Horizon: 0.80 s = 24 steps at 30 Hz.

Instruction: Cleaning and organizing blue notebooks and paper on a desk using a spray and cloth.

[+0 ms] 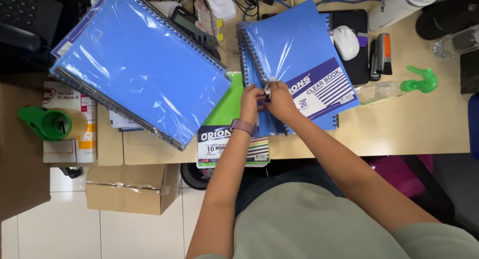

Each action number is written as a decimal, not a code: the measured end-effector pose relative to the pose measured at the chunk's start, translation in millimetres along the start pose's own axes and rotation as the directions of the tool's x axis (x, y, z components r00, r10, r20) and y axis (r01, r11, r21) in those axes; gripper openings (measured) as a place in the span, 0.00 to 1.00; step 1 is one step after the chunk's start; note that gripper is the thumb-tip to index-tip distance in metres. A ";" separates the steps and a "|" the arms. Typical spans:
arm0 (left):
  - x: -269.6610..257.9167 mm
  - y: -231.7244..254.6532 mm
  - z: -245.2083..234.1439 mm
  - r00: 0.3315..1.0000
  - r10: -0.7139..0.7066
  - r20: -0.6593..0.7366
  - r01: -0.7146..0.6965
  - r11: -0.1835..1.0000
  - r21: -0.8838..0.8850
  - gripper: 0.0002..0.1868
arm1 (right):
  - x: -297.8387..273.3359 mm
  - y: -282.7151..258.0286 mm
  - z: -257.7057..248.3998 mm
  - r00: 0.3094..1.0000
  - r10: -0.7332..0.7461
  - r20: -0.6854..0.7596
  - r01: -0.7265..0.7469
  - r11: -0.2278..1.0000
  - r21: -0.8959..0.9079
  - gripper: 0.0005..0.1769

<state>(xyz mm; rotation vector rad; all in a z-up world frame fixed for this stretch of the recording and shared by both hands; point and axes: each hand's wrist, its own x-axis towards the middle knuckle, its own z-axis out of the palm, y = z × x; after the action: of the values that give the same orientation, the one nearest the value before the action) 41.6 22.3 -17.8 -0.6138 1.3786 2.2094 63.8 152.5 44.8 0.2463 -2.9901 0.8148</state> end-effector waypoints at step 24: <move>-7.4 22.0 -32.0 0.835 0.549 -0.030 -0.208 0.366 0.907 0.29 | -67.6 59.0 -8.2 0.990 -0.138 0.043 0.144 0.954 -0.261 0.34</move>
<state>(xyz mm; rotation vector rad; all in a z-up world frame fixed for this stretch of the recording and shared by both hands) 38.4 -16.5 -10.7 -0.2432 2.7988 1.2660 120.9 216.5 17.3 0.4551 -3.0144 0.3965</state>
